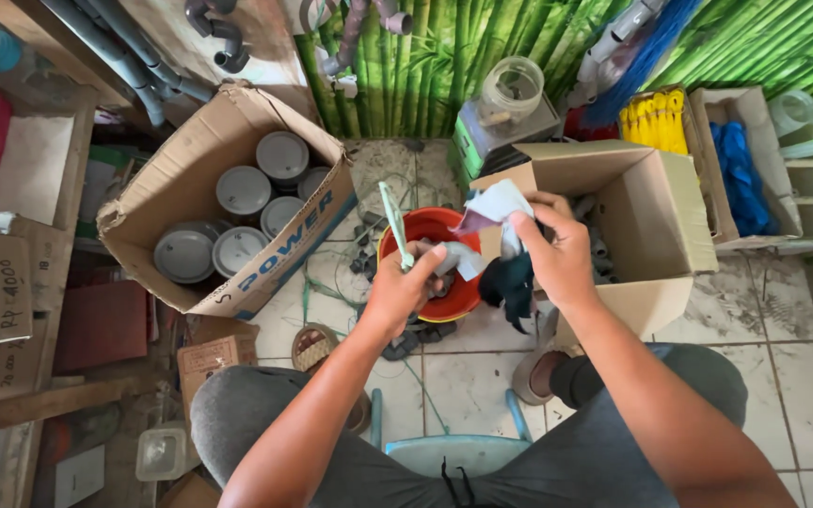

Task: Assembling PVC pipe fittings by cleaning them with a rag and joining them together

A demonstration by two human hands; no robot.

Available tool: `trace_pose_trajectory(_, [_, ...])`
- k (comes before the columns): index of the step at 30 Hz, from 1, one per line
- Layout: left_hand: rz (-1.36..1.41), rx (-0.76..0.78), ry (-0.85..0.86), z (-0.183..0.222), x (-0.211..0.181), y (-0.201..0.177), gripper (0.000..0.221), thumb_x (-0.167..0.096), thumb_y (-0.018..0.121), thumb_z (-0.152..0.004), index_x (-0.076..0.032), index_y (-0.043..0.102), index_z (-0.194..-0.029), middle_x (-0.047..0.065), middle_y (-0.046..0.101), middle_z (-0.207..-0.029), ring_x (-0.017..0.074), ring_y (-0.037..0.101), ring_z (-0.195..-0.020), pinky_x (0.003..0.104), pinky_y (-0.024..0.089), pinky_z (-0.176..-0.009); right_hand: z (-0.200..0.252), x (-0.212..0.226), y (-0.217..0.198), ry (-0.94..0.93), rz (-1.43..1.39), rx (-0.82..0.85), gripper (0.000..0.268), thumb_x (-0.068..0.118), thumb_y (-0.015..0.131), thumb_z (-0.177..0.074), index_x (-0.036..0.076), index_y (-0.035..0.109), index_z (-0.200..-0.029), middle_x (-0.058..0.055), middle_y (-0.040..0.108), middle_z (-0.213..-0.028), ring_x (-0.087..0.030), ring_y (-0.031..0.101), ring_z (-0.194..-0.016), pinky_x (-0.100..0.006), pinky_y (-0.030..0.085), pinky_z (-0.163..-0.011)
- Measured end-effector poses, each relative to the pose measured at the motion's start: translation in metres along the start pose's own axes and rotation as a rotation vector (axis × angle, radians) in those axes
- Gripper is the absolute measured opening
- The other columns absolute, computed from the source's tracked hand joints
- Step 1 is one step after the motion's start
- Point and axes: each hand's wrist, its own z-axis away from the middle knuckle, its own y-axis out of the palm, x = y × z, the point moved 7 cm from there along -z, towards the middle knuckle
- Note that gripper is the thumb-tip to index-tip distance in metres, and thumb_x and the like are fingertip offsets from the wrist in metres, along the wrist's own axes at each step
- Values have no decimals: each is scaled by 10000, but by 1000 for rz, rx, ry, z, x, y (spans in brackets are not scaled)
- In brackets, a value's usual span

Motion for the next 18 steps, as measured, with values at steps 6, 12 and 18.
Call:
trace_pose_trajectory(6, [-149, 28, 31, 5, -7, 16, 263, -335, 748, -916, -83, 702, -975, 124, 734, -655, 37, 509, -473, 161, 389, -457, 13, 20, 13, -558, 360, -47, 69, 95, 770, -924, 67, 782, -986, -70, 611, -1101, -287, 502, -1065, -456, 385, -1046])
trace_pose_trajectory(12, [-192, -148, 90, -15, 28, -8, 157, -200, 678, -938, -53, 685, -994, 83, 658, -655, 114, 537, -550, 240, 447, -493, 32, 39, 47, -682, 342, 304, 178, 87, 705, -943, 75, 761, -1111, -113, 712, -1272, -341, 624, -1247, -513, 425, -1132])
trace_pose_trajectory(18, [-199, -128, 162, -18, 20, -6, 267, -130, 736, -882, 13, 691, -1103, 122, 671, -841, 187, 581, -754, 357, 559, -680, 16, 18, 46, -291, -82, 363, 308, 211, 572, -1047, 56, 792, -898, -150, 734, -1204, -345, 664, -1203, -486, 467, -1081])
